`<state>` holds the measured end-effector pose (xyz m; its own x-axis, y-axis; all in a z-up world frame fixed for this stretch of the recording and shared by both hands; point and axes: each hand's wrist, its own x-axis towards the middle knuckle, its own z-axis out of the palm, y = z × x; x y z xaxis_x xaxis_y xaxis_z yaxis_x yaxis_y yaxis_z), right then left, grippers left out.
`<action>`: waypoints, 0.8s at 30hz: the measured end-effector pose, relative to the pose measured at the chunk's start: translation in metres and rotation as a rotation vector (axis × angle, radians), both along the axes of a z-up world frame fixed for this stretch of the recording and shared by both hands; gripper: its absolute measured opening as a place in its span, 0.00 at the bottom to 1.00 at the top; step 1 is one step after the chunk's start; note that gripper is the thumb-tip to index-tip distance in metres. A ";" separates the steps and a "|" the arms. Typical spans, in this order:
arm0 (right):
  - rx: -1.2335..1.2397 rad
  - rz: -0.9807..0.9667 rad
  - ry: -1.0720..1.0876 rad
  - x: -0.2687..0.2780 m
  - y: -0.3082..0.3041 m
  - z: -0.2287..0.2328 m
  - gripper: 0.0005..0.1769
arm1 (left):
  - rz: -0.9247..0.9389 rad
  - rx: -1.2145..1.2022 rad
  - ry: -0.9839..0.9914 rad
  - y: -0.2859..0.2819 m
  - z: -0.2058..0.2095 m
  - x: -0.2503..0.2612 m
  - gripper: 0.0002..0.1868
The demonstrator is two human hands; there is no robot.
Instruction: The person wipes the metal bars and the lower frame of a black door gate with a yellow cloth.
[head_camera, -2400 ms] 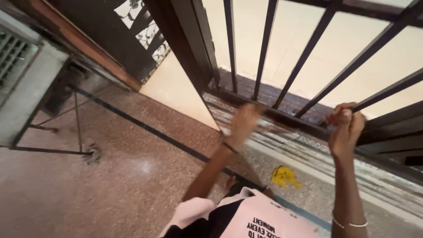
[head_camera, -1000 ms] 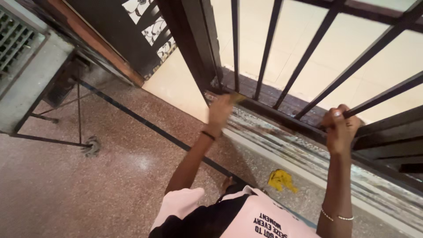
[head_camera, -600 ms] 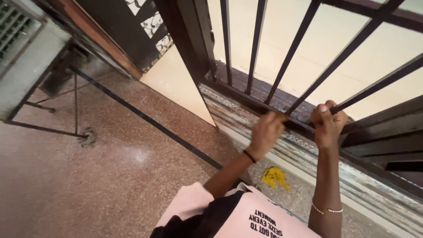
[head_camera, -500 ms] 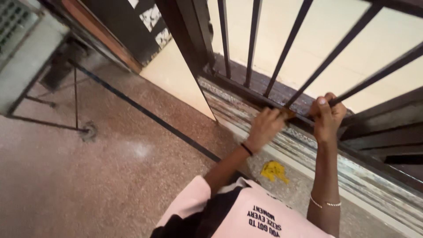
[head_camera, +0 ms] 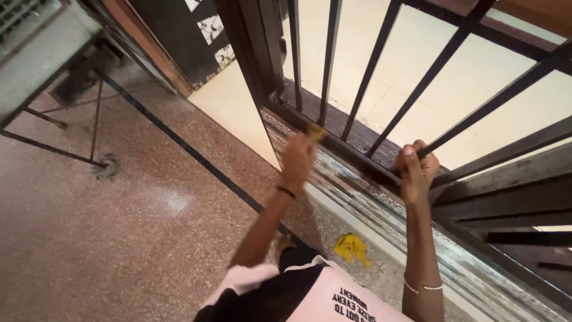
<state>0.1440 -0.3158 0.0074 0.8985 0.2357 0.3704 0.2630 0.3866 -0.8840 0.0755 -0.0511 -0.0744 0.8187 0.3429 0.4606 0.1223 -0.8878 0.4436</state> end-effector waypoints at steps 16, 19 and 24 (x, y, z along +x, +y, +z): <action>0.043 -0.066 0.001 -0.006 0.007 -0.002 0.19 | -0.438 -0.762 -0.605 0.109 0.175 0.026 0.13; 0.064 -0.098 -0.015 -0.003 0.012 -0.001 0.20 | -0.398 -0.816 -0.603 0.100 0.183 0.054 0.09; 0.086 -0.155 0.025 -0.007 0.015 -0.005 0.21 | -0.357 -0.732 -0.596 0.086 0.129 0.052 0.07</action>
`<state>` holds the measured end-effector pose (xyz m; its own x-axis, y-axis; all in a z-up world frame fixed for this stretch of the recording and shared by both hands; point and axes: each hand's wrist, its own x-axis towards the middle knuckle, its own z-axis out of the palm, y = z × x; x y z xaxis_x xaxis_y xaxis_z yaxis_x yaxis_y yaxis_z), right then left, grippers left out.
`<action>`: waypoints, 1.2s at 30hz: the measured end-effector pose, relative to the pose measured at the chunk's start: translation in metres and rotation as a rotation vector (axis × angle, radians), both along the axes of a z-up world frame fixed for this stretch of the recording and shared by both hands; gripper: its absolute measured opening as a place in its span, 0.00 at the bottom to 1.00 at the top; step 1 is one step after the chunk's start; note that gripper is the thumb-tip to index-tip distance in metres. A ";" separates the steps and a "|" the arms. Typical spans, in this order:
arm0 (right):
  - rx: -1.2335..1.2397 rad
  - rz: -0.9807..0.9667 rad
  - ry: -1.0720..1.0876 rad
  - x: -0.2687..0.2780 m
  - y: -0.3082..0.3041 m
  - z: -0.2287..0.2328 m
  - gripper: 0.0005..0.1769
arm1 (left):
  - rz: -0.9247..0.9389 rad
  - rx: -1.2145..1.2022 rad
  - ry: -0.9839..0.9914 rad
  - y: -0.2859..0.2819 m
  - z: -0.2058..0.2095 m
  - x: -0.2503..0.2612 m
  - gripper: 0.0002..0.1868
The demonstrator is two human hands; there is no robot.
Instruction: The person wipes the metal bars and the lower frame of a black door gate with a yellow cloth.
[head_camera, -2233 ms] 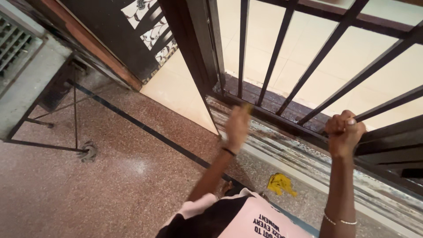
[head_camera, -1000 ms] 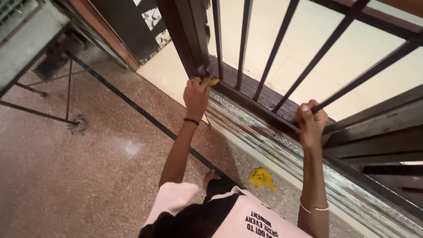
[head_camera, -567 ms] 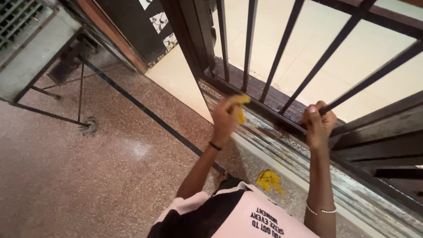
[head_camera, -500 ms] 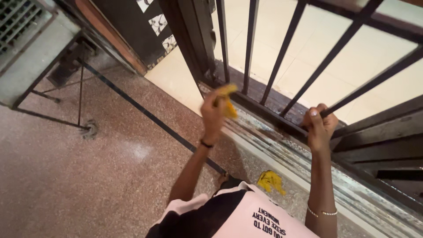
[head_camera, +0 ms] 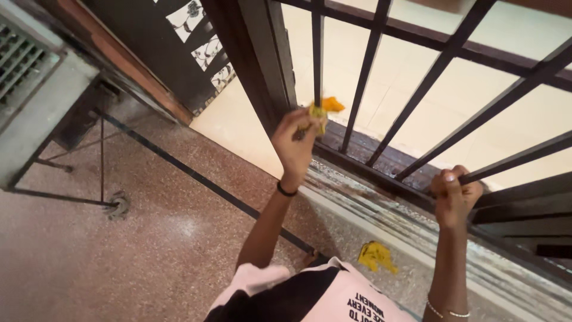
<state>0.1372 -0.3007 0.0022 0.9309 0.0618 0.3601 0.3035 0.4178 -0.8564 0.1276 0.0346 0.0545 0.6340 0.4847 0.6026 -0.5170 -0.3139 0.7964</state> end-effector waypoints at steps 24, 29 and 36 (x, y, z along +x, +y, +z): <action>-0.074 -0.221 -0.036 -0.007 0.023 0.007 0.20 | -0.007 -0.095 0.115 0.042 -0.057 0.040 0.15; -0.038 -0.200 -0.046 -0.005 0.024 0.005 0.21 | -0.200 -0.253 0.173 0.069 -0.034 0.062 0.16; -0.058 -0.214 -0.060 -0.005 0.024 0.005 0.23 | -0.283 -0.151 -0.075 0.070 0.077 0.084 0.15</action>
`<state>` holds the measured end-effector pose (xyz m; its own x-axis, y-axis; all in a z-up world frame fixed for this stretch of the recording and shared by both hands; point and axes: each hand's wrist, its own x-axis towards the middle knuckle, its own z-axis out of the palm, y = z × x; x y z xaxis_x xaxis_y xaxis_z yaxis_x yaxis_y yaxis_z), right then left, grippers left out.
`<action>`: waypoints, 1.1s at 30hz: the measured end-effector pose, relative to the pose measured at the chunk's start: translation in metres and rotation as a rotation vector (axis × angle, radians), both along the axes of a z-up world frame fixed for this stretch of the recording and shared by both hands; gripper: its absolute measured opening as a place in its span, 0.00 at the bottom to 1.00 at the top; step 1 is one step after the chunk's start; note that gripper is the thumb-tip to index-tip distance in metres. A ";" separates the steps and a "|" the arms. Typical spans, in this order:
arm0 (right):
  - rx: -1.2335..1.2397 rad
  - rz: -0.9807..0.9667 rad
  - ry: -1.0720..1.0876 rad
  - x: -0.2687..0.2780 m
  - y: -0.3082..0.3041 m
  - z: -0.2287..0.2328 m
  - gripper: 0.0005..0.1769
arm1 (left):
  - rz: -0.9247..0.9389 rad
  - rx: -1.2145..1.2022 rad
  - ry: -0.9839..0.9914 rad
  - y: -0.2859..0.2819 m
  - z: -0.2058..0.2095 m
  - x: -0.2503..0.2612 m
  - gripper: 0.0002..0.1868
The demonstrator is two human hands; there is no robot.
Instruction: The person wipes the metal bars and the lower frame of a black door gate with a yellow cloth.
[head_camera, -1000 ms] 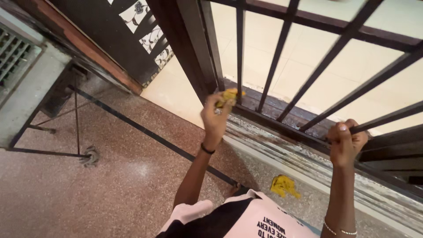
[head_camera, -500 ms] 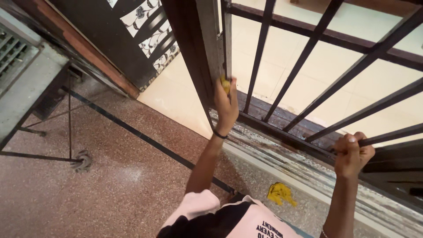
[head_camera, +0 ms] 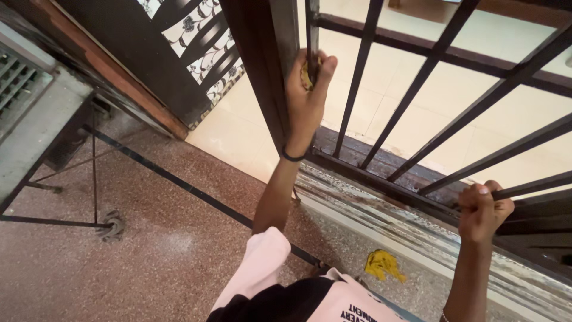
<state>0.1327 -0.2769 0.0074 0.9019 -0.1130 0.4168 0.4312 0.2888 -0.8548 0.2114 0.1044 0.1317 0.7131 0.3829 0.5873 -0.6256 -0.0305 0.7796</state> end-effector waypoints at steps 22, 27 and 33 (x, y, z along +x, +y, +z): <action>-0.008 -0.101 0.036 -0.002 0.003 -0.007 0.19 | 0.184 0.066 -0.209 -0.082 -0.014 -0.048 0.19; -0.008 -0.103 0.055 -0.003 0.005 -0.004 0.19 | 0.236 0.287 0.083 -0.079 -0.087 -0.005 0.18; -0.135 -0.138 0.022 -0.009 0.005 0.006 0.19 | 0.190 0.289 0.057 -0.078 -0.164 -0.064 0.25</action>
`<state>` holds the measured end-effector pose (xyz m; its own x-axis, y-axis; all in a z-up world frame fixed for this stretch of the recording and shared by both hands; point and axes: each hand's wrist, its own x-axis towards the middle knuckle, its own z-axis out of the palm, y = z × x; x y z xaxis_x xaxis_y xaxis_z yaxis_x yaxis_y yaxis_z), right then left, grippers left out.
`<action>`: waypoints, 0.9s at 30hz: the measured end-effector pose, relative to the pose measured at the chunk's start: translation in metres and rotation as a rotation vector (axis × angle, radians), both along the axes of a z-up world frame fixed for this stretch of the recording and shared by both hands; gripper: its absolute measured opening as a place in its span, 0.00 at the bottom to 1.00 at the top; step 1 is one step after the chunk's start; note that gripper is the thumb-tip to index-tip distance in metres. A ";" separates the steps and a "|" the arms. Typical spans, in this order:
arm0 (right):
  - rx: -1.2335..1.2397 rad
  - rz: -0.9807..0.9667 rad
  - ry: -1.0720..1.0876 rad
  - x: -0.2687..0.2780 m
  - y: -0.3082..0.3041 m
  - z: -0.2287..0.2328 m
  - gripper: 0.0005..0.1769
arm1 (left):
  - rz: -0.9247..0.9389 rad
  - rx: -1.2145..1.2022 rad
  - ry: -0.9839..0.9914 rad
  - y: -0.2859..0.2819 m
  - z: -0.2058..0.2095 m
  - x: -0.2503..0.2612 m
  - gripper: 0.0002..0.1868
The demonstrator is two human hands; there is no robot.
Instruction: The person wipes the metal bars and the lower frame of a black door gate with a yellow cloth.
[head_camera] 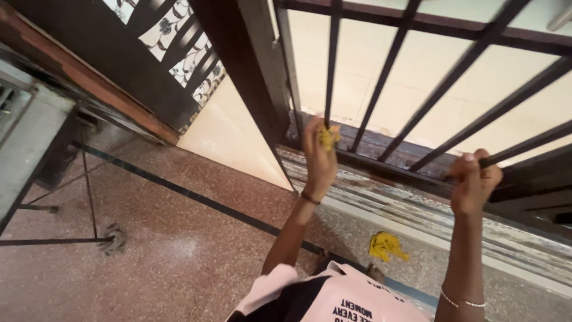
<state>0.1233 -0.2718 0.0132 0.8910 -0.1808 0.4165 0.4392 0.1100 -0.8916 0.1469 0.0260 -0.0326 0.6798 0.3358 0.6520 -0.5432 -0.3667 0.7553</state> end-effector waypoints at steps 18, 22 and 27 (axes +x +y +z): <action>-0.053 0.173 0.068 0.000 -0.021 0.010 0.20 | 0.139 0.125 0.029 -0.079 0.048 0.019 0.25; -0.037 0.241 0.073 -0.001 -0.027 0.008 0.19 | 0.135 0.194 0.279 -0.079 0.016 -0.026 0.33; -0.050 0.284 0.070 0.001 -0.031 0.011 0.17 | 0.191 0.068 -0.207 -0.107 0.083 -0.034 0.25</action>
